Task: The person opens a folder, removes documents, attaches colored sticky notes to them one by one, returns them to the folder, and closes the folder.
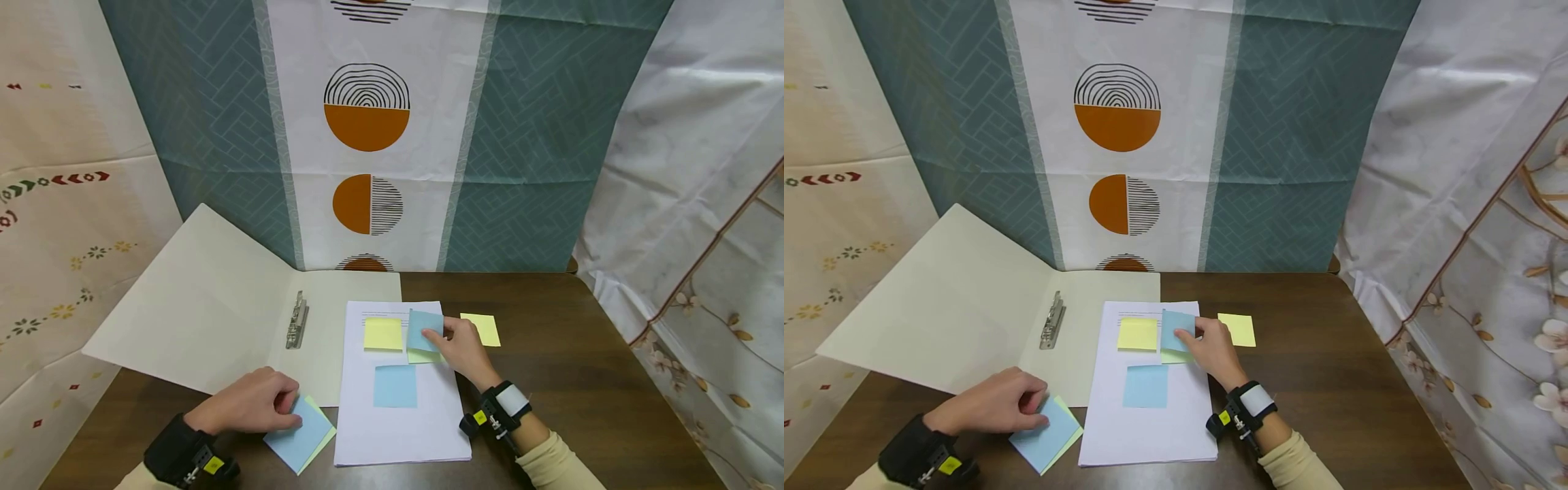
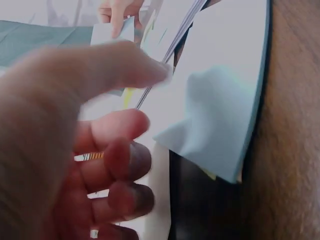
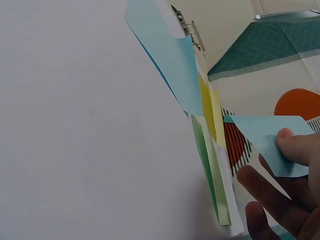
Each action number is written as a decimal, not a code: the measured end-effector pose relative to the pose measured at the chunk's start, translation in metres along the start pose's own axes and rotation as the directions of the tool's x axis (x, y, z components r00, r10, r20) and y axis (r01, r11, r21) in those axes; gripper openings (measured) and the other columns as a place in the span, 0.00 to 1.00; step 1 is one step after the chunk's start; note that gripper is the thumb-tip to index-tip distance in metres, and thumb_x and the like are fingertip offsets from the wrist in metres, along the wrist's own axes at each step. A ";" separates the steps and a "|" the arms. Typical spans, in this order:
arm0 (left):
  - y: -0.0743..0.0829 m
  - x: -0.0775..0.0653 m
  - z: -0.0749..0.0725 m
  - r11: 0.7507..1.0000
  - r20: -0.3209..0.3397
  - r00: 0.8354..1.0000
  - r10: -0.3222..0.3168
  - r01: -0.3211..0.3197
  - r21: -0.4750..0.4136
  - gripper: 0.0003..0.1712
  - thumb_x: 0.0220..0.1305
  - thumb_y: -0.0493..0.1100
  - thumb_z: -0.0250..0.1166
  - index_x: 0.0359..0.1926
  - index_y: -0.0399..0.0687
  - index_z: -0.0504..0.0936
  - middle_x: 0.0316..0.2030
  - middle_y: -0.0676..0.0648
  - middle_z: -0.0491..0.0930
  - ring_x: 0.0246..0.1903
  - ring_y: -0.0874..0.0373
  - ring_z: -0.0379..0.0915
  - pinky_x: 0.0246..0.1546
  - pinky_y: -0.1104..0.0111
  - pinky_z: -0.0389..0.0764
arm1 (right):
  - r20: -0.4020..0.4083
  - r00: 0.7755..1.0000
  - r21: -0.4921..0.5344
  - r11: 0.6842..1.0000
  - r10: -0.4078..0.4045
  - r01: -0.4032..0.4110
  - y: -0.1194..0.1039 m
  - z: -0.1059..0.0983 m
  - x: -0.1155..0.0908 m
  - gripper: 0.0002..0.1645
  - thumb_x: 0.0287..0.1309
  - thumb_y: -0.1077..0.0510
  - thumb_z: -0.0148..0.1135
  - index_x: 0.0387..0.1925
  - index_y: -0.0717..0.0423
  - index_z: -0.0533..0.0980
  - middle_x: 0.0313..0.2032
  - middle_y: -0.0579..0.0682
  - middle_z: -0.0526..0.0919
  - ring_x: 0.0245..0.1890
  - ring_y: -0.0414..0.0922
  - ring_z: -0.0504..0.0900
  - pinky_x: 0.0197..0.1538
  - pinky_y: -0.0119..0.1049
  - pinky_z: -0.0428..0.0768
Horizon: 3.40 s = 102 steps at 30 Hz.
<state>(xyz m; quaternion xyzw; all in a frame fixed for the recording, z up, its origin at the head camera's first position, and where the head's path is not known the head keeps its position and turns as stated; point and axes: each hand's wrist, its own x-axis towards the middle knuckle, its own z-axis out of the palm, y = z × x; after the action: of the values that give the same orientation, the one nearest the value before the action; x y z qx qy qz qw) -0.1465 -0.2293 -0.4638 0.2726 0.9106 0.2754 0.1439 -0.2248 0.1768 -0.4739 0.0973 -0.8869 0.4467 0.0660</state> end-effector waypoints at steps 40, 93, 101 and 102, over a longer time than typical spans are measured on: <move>0.041 0.062 -0.009 0.995 -0.459 0.884 0.091 -0.060 0.081 0.06 0.72 0.46 0.75 0.35 0.54 0.92 0.26 0.60 0.84 0.28 0.71 0.70 0.30 0.75 0.77 | -0.084 0.719 -0.600 0.612 -0.689 0.516 -0.024 -0.008 -0.012 0.15 0.47 0.67 0.90 0.36 0.58 0.91 0.31 0.49 0.92 0.25 0.43 0.89 0.25 0.32 0.81; 0.068 0.118 0.001 0.958 -0.514 0.813 0.272 -0.277 0.069 0.03 0.68 0.37 0.79 0.42 0.45 0.94 0.32 0.50 0.92 0.32 0.64 0.77 0.35 0.73 0.82 | -0.008 0.852 -0.285 0.818 -0.523 0.500 -0.025 -0.010 -0.016 0.12 0.73 0.56 0.70 0.54 0.55 0.88 0.48 0.51 0.92 0.34 0.46 0.90 0.31 0.24 0.78; 0.070 0.119 0.005 0.956 -0.533 0.800 0.275 -0.286 0.065 0.03 0.69 0.36 0.79 0.42 0.44 0.94 0.32 0.50 0.92 0.31 0.64 0.77 0.35 0.75 0.80 | 0.089 0.808 -0.252 0.772 -0.582 0.584 -0.023 -0.011 -0.015 0.05 0.67 0.62 0.79 0.38 0.50 0.88 0.41 0.45 0.91 0.31 0.39 0.86 0.29 0.22 0.72; 0.070 0.119 0.005 0.958 -0.531 0.804 0.269 -0.280 0.061 0.03 0.69 0.37 0.79 0.42 0.44 0.95 0.31 0.50 0.92 0.31 0.65 0.76 0.35 0.75 0.80 | 0.086 0.804 -0.260 0.766 -0.588 0.588 -0.023 -0.012 -0.015 0.05 0.67 0.62 0.79 0.37 0.49 0.88 0.40 0.45 0.90 0.30 0.37 0.84 0.29 0.21 0.72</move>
<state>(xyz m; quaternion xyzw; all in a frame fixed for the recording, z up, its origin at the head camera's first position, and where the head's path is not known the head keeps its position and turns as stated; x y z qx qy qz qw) -0.2117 -0.1091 -0.4405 0.3123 0.8625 0.3674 -0.1535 -0.2041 0.1750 -0.4517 0.3597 -0.8647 0.2765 0.2155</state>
